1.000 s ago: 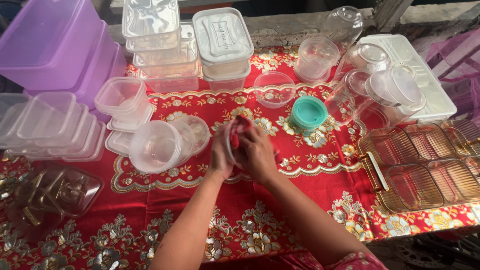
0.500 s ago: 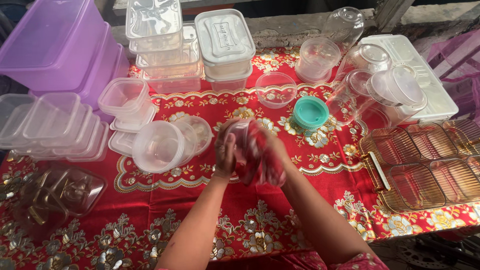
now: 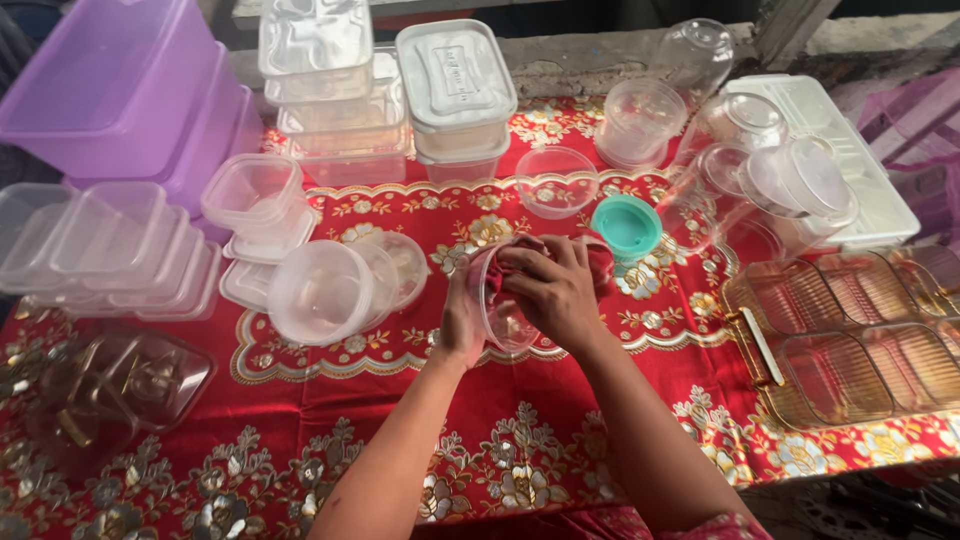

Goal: The person wipes the exterior of several plastic containers and lids with a red cloth on a table covered with a red floral tablecloth. They handle rectangular and round containers, wiping each one and placing them back on the table.

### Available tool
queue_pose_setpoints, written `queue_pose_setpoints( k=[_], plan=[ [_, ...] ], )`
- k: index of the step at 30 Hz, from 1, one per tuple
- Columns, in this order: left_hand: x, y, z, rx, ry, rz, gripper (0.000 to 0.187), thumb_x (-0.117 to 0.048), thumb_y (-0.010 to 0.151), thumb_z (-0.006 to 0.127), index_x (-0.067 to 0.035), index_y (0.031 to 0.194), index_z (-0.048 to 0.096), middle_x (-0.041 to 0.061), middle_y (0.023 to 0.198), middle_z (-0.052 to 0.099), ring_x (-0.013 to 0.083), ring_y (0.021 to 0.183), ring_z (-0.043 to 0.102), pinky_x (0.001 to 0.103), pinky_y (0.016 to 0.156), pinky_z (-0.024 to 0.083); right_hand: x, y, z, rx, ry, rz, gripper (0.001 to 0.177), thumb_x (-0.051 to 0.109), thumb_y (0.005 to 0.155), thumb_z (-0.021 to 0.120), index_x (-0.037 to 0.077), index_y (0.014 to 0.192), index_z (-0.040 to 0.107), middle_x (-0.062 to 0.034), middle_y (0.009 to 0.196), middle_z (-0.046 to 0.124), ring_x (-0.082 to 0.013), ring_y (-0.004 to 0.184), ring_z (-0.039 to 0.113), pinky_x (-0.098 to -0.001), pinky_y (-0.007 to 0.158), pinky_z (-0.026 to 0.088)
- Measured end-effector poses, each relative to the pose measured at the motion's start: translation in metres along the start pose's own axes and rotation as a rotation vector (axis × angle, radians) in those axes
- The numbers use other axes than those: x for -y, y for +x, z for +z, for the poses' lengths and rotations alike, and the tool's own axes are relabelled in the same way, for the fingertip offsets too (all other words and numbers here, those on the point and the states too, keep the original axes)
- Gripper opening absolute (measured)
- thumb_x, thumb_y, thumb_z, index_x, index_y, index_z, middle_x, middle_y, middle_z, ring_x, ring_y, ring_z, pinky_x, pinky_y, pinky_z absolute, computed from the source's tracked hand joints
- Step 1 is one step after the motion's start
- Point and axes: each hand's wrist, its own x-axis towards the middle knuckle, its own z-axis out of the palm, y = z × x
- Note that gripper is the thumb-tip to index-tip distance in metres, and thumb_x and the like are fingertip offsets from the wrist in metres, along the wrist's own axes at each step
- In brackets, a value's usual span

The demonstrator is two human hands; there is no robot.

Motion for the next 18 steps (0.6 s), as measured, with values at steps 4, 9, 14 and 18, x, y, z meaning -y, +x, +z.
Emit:
queue_pose_setpoints(
  k=[4, 9, 14, 18],
  plan=[
    [0.001, 0.004, -0.005, -0.078, 0.155, 0.22, 0.051, -0.046, 0.108, 0.047, -0.011, 0.143, 0.058, 0.009, 0.124, 0.065, 0.0185, 0.104, 0.062, 0.035, 0.089, 0.057, 0.015, -0.011, 0.032, 0.13, -0.007, 0.228, 0.021, 0.015, 0.072, 0.075, 0.014, 0.093, 0.078, -0.0006, 0.11, 0.072, -0.0296, 0.106, 0.059, -0.0465, 0.085, 0.05],
    [0.001, 0.009, -0.025, -0.034, 0.199, 0.457, 0.044, -0.037, 0.11, 0.045, -0.007, 0.141, 0.054, 0.009, 0.136, 0.061, 0.019, 0.122, 0.061, 0.037, 0.1, 0.054, 0.011, -0.038, 0.049, 0.434, 0.758, 0.469, 0.021, 0.008, 0.088, 0.063, 0.007, 0.106, 0.073, -0.0048, 0.101, 0.069, -0.0219, 0.096, 0.068, -0.0375, 0.087, 0.055],
    [0.0, 0.017, -0.031, -0.014, 0.228, 0.593, 0.05, -0.041, 0.116, 0.033, -0.004, 0.141, 0.055, 0.015, 0.136, 0.062, 0.0231, 0.126, 0.063, 0.038, 0.111, 0.05, 0.023, -0.035, 0.043, 0.298, 1.262, 1.098, 0.02, 0.01, 0.096, 0.065, -0.001, 0.113, 0.066, -0.0105, 0.083, 0.065, -0.0198, 0.067, 0.056, -0.0377, 0.061, 0.047],
    [-0.012, 0.013, -0.029, -0.039, 0.136, 0.345, 0.056, -0.045, 0.11, 0.036, -0.003, 0.143, 0.052, 0.019, 0.131, 0.062, 0.0312, 0.112, 0.061, 0.048, 0.096, 0.05, 0.025, -0.017, 0.026, 0.428, 1.084, 0.464, 0.034, 0.007, 0.089, 0.071, 0.0, 0.122, 0.062, -0.0047, 0.095, 0.071, -0.0101, 0.083, 0.063, -0.029, 0.076, 0.055]
  ],
)
